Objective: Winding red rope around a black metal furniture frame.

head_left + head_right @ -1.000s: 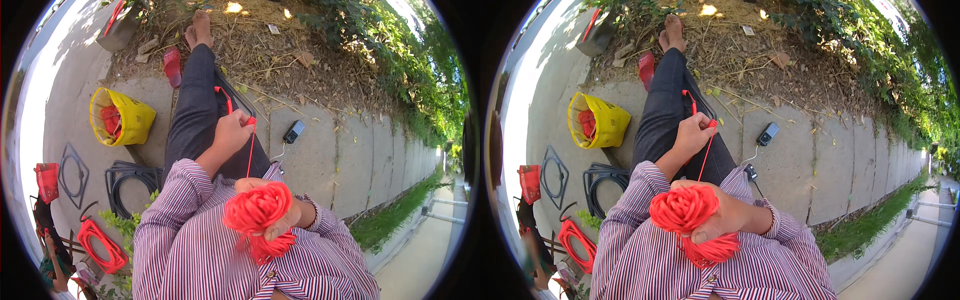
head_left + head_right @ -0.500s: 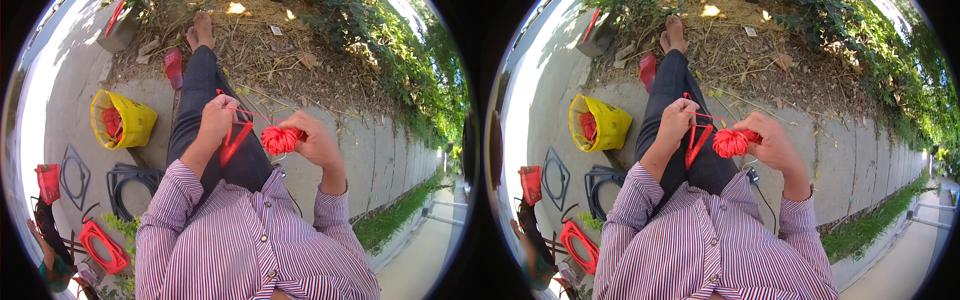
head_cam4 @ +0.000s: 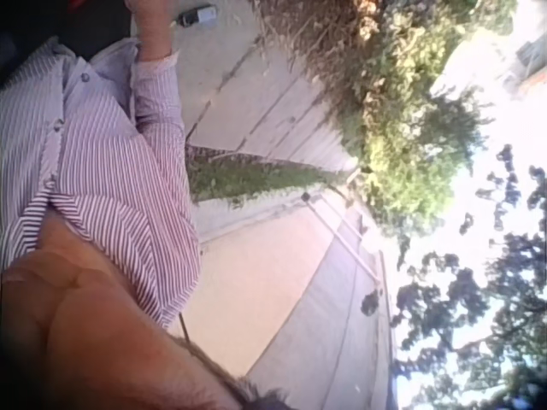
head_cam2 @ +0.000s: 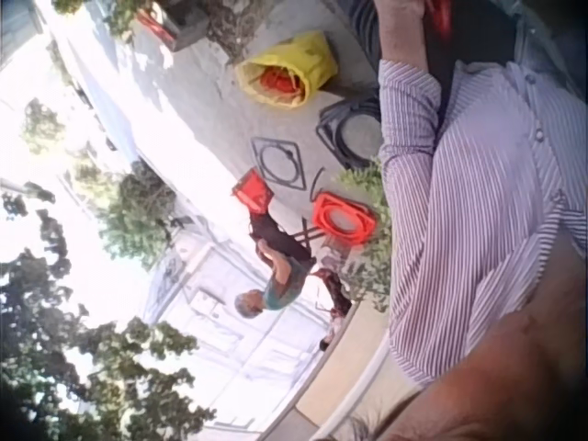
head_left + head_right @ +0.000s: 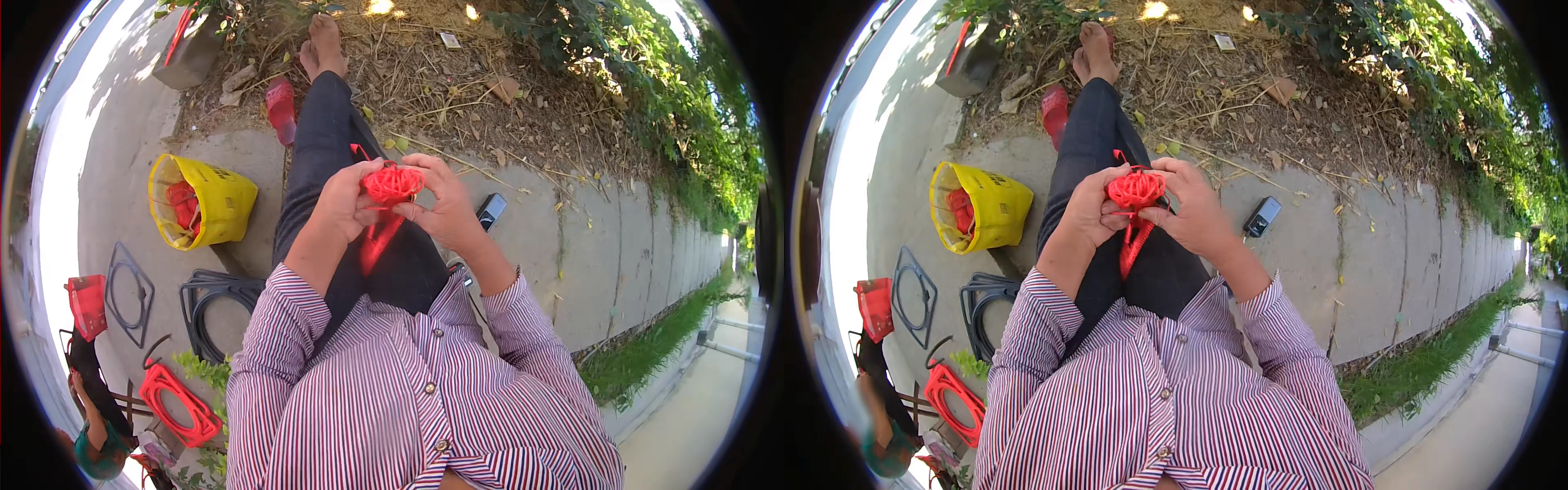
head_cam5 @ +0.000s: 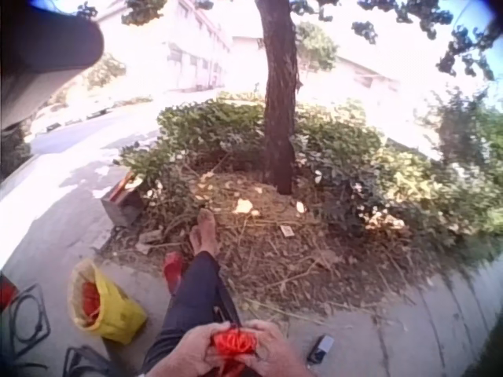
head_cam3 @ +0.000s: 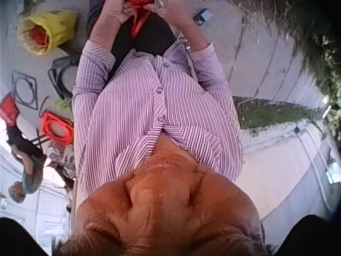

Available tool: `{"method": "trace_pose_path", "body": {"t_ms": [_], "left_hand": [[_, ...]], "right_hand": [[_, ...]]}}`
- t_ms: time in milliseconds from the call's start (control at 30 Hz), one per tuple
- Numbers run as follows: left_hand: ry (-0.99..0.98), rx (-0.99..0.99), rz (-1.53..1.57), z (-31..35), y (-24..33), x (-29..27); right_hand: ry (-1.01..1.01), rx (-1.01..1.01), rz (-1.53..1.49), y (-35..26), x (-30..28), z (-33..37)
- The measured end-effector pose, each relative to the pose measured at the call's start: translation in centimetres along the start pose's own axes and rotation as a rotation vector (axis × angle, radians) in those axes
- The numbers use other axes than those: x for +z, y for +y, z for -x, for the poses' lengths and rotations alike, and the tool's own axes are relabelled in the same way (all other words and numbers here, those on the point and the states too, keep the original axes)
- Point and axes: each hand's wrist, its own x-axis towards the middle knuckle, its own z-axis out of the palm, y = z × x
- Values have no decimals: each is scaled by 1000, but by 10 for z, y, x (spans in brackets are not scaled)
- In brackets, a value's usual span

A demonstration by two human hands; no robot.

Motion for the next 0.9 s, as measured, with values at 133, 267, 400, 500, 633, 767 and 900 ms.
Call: {"method": "trace_pose_path", "body": {"t_ms": [133,267,400,500,633,767,900], "left_hand": [[-395,4,79,5,-6,1],[-59,158,-262,8,-24,5],[-3,78,-240,5,-33,17],[-73,12,-115,5,-31,21],[-21,10,-78,4,-27,13],[-59,1,-14,2,-31,5],[38,355,-578,16,-40,16]], "right_hand": [[132,244,-440,-3,-3,-1],[422,449,-1233,13,-48,5],[532,363,-1465,21,-112,31],[50,291,-1683,14,-139,64],[293,1096,-1030,2,-116,148],[611,486,-1201,16,-141,184],[667,447,-1331,31,-145,166]]}}
